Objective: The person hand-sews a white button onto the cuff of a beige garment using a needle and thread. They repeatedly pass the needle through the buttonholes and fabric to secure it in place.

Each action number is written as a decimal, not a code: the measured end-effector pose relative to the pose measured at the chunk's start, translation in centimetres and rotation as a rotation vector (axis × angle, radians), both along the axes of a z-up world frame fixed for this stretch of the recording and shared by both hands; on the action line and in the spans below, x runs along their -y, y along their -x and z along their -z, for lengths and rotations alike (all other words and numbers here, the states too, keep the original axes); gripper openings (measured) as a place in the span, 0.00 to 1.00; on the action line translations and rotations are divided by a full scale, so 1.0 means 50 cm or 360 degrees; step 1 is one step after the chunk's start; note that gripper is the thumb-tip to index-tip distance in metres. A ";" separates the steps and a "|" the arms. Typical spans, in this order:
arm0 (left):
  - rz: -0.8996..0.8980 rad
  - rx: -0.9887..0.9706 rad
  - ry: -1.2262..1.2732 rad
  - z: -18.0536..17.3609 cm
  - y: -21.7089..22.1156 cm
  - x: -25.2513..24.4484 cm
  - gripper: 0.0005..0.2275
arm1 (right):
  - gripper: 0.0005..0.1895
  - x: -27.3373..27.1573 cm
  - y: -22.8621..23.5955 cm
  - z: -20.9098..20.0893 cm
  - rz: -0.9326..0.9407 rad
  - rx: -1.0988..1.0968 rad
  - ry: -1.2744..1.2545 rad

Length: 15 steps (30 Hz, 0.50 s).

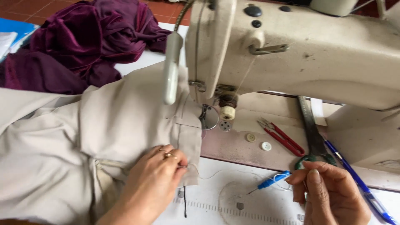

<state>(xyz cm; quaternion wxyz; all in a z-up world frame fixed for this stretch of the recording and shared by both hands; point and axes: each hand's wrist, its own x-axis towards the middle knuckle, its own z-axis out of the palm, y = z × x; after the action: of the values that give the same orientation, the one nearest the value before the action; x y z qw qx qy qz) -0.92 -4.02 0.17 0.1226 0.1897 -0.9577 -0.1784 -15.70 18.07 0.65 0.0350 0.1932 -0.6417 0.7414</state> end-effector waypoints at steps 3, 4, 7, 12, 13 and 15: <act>0.0091 0.0125 -0.0106 -0.014 -0.001 0.016 0.03 | 0.05 0.010 0.000 -0.007 0.0186 0.0000 0.0043; 0.0110 0.0117 -0.0107 -0.033 0.013 0.010 0.03 | 0.05 0.008 0.004 -0.005 0.0204 -0.0009 0.0042; 0.0103 0.0562 -0.0151 -0.085 0.067 -0.019 0.02 | 0.06 0.007 0.011 -0.009 0.0199 -0.0031 0.0170; 0.0684 0.0196 -0.0366 -0.120 0.208 -0.099 0.04 | 0.05 0.001 0.011 -0.014 0.0181 0.0005 0.0122; 0.0692 0.0196 -0.0365 -0.113 0.233 -0.105 0.04 | 0.05 -0.001 0.012 -0.010 0.0188 0.0003 0.0123; 0.0631 0.0332 -0.0402 -0.099 0.283 -0.119 0.03 | 0.05 -0.004 0.015 -0.002 0.0151 -0.0009 0.0137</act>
<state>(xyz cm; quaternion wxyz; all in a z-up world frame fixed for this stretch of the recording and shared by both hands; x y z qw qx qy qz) -15.09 1.93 5.13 -0.0387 0.0293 -0.9537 -0.2967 -16.45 18.28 0.76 0.0801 0.1632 -0.6176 0.7652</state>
